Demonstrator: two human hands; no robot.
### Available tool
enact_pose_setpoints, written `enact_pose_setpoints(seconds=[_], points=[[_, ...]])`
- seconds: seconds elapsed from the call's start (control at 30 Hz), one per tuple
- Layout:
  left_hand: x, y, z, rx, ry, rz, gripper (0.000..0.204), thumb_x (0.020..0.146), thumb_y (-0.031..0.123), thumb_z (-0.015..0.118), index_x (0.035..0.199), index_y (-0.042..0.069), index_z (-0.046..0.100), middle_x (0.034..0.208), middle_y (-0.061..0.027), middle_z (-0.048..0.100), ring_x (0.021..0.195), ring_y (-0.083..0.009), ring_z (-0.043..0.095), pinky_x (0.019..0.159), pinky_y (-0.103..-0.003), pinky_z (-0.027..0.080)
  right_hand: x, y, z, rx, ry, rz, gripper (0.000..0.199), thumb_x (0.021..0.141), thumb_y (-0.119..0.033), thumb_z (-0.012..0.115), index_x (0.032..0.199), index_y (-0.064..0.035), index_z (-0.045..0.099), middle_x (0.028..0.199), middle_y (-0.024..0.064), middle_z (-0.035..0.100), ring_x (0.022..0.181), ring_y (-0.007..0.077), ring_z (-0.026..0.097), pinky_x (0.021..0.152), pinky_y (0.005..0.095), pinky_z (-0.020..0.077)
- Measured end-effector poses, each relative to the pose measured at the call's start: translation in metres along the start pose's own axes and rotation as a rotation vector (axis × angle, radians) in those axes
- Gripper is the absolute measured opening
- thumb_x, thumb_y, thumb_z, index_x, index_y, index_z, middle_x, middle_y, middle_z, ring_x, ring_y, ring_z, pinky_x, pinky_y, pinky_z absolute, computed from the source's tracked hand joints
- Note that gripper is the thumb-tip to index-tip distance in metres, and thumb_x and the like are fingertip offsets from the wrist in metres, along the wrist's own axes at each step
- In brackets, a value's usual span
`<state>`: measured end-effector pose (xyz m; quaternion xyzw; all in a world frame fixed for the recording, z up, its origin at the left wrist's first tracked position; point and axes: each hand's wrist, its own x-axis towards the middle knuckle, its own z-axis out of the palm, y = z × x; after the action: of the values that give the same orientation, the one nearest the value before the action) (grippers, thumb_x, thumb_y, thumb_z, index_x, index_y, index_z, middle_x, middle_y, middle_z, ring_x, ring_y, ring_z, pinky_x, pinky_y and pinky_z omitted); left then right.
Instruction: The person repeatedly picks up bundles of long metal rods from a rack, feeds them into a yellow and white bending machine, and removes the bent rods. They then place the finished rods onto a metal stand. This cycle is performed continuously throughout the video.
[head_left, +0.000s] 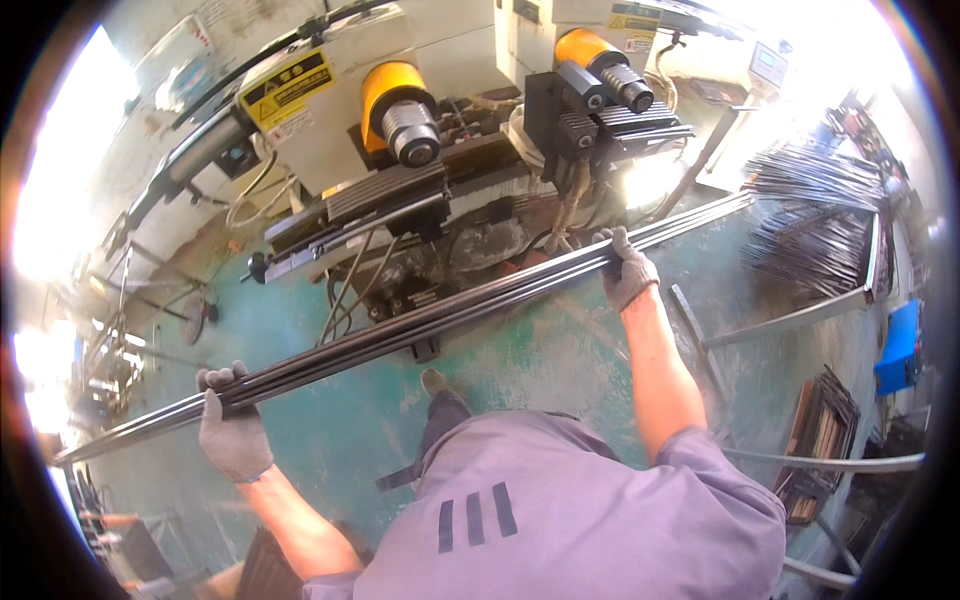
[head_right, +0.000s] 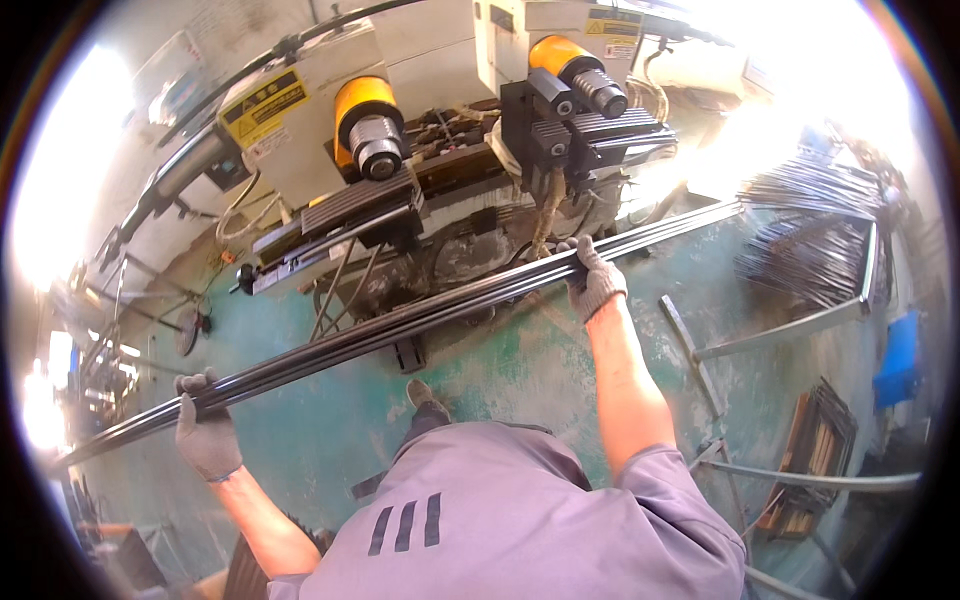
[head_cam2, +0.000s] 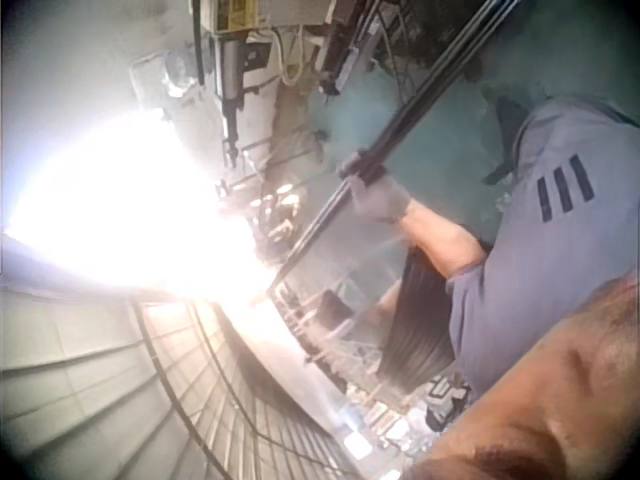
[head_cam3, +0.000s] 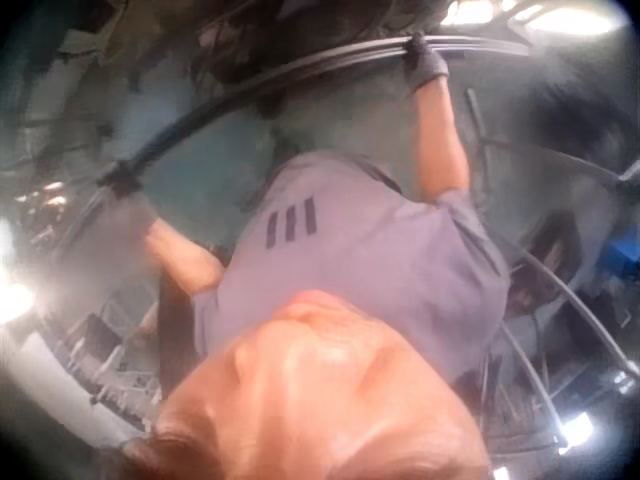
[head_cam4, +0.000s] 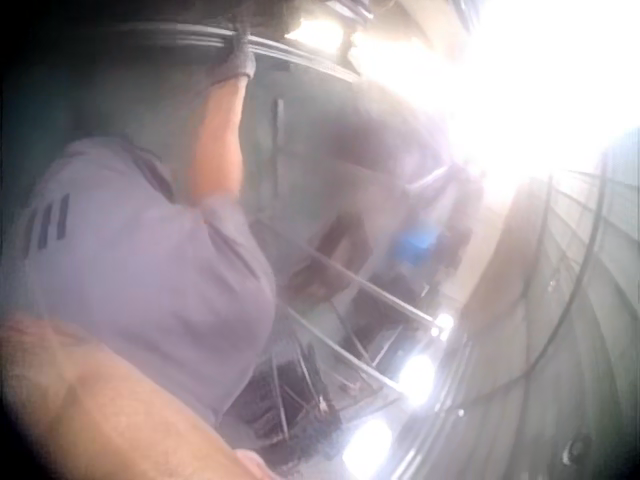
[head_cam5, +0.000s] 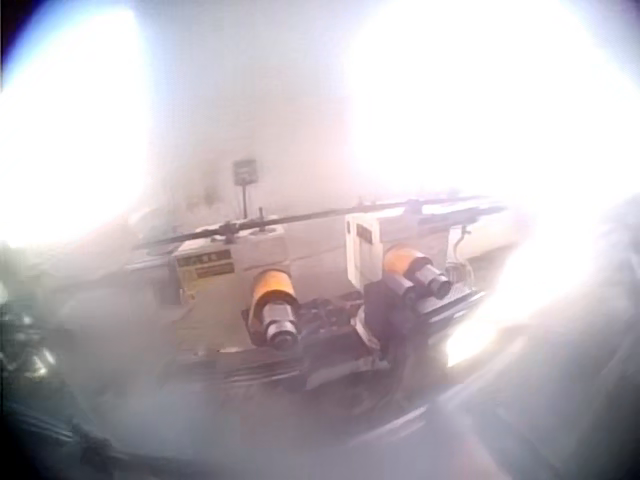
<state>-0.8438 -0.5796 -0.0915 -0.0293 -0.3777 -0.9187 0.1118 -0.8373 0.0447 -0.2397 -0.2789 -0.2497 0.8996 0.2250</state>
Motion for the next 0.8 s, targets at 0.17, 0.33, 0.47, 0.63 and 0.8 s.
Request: enact_pose_setpoints(seconds=[0.17, 0.33, 0.47, 0.63, 0.8], points=[[0.087, -0.065, -0.030, 0.066, 0.151, -0.081, 0.022, 0.107, 0.020, 0.063, 0.114, -0.001, 0.065, 0.106, -0.0130, 0.070, 0.107, -0.0269, 0.067, 0.115, -0.047, 0.051, -0.001, 0.027, 0.105, -0.135, 0.144, -0.079, 0.033, 0.097, -0.034, 0.078, 0.102, -0.0018, 0.072, 0.093, 0.0089, 0.078, 0.077, 0.0231, 0.072, 0.071, 0.0355, 0.0638], [0.156, -0.114, -0.039, 0.003, 0.276, -0.273, 0.025, 0.108, 0.023, 0.063, 0.108, -0.002, 0.065, 0.105, -0.0141, 0.070, 0.106, -0.0309, 0.068, 0.106, -0.047, 0.056, 0.011, 0.115, 0.187, -0.174, 0.076, 0.016, 0.030, 0.098, -0.023, 0.081, 0.115, -0.0028, 0.067, 0.096, 0.0095, 0.078, 0.081, 0.0279, 0.075, 0.069, 0.0468, 0.0612], [0.195, -0.126, -0.024, -0.059, 0.305, -0.396, 0.028, 0.110, 0.024, 0.059, 0.114, -0.003, 0.065, 0.114, -0.0173, 0.072, 0.113, -0.0339, 0.069, 0.106, -0.047, 0.055, 0.047, 0.109, 0.222, -0.236, 0.135, -0.018, 0.023, 0.097, -0.021, 0.080, 0.109, -0.0036, 0.071, 0.100, 0.0101, 0.077, 0.087, 0.0287, 0.075, 0.070, 0.0484, 0.0613], [0.273, -0.104, -0.115, -0.056, 0.147, -0.318, 0.036, 0.112, 0.025, 0.053, 0.125, -0.005, 0.066, 0.129, -0.0200, 0.071, 0.121, -0.0332, 0.068, 0.111, -0.048, 0.053, 0.138, 0.090, 0.214, -0.173, 0.138, 0.028, 0.022, 0.099, -0.019, 0.078, 0.109, -0.0003, 0.072, 0.102, 0.0115, 0.076, 0.091, 0.0290, 0.074, 0.082, 0.0451, 0.0610], [0.314, -0.087, -0.165, 0.012, 0.409, -0.270, 0.037, 0.113, 0.023, 0.049, 0.128, -0.008, 0.064, 0.128, -0.0193, 0.071, 0.124, -0.0328, 0.066, 0.112, -0.048, 0.052, 0.206, 0.075, 0.206, -0.227, 0.140, -0.066, 0.025, 0.101, -0.018, 0.076, 0.110, 0.0036, 0.071, 0.102, 0.0144, 0.075, 0.093, 0.0307, 0.072, 0.087, 0.0434, 0.0599]])
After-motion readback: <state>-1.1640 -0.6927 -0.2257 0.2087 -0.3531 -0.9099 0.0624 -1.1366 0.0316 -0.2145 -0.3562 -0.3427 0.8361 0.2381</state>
